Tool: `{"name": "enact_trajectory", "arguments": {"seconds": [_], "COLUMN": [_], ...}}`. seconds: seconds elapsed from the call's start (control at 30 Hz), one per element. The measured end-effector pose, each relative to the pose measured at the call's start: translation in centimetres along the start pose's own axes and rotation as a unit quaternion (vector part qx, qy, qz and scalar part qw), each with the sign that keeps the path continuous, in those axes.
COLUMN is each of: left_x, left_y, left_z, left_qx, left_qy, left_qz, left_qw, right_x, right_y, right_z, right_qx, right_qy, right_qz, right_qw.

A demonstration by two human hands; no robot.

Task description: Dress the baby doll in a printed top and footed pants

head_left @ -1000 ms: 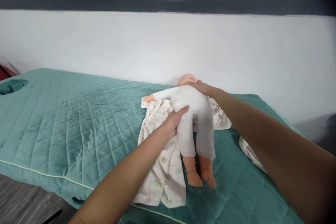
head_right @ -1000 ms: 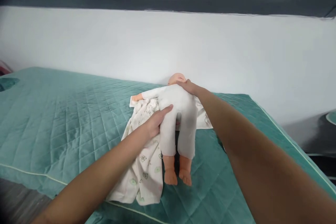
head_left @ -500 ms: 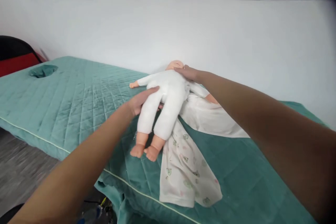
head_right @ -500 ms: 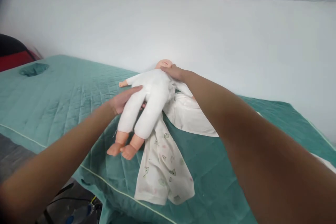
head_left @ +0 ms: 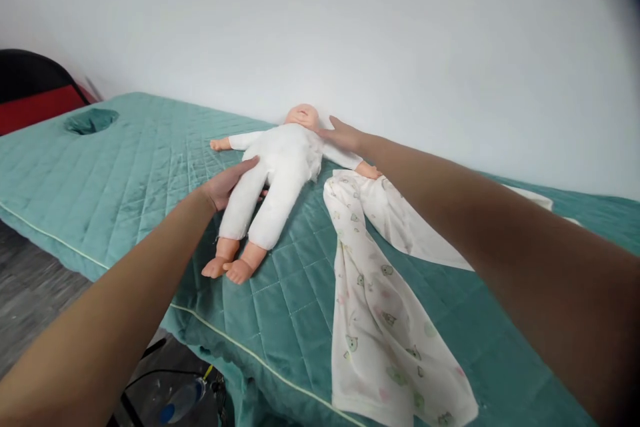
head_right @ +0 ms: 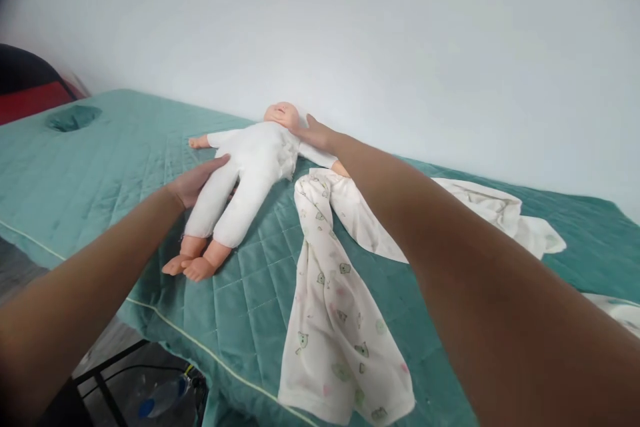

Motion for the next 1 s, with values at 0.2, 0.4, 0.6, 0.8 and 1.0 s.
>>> {"name": "enact_trajectory", "arguments": {"seconds": [0.2, 0.4, 0.6, 0.8, 1.0], "left_x": [-0.1, 8.6, 20.8, 27.6, 29.7], "left_y": [-2.0, -7.1, -7.8, -12.8, -19.0], "left_z": [-0.5, -2.2, -2.2, -5.2, -9.8], "left_qx": [-0.101, 0.040, -0.046, 0.139, 0.403], "left_qy": [-0.180, -0.150, -0.005, 0.154, -0.008], "left_qz": [0.140, 0.353, 0.322, 0.237, 0.240], "left_qw": [0.968, 0.923, 0.946, 0.949, 0.883], "right_x": [-4.8, -7.8, -8.6, -9.5, -8.2], "right_y": [-8.3, -12.9, -10.3, -5.0, 0.1], "right_z": [-7.7, -18.0, -24.0, -31.6, -40.0], "right_qx": [0.151, 0.215, 0.159, 0.050, -0.191], "right_qy": [-0.006, -0.006, 0.001, -0.033, -0.064], "right_qz": [-0.174, -0.282, -0.362, -0.397, -0.308], "right_qw": [0.973, 0.935, 0.919, 0.916, 0.930]}}
Point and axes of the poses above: each hand's wrist, its own z-axis towards the middle knuckle, its own x-axis out of the palm, y = z × x, the point moved 1 cm from there along z, towards the middle knuckle, and after that the axes turned 13 degrees about y, right-handed, at the moved point
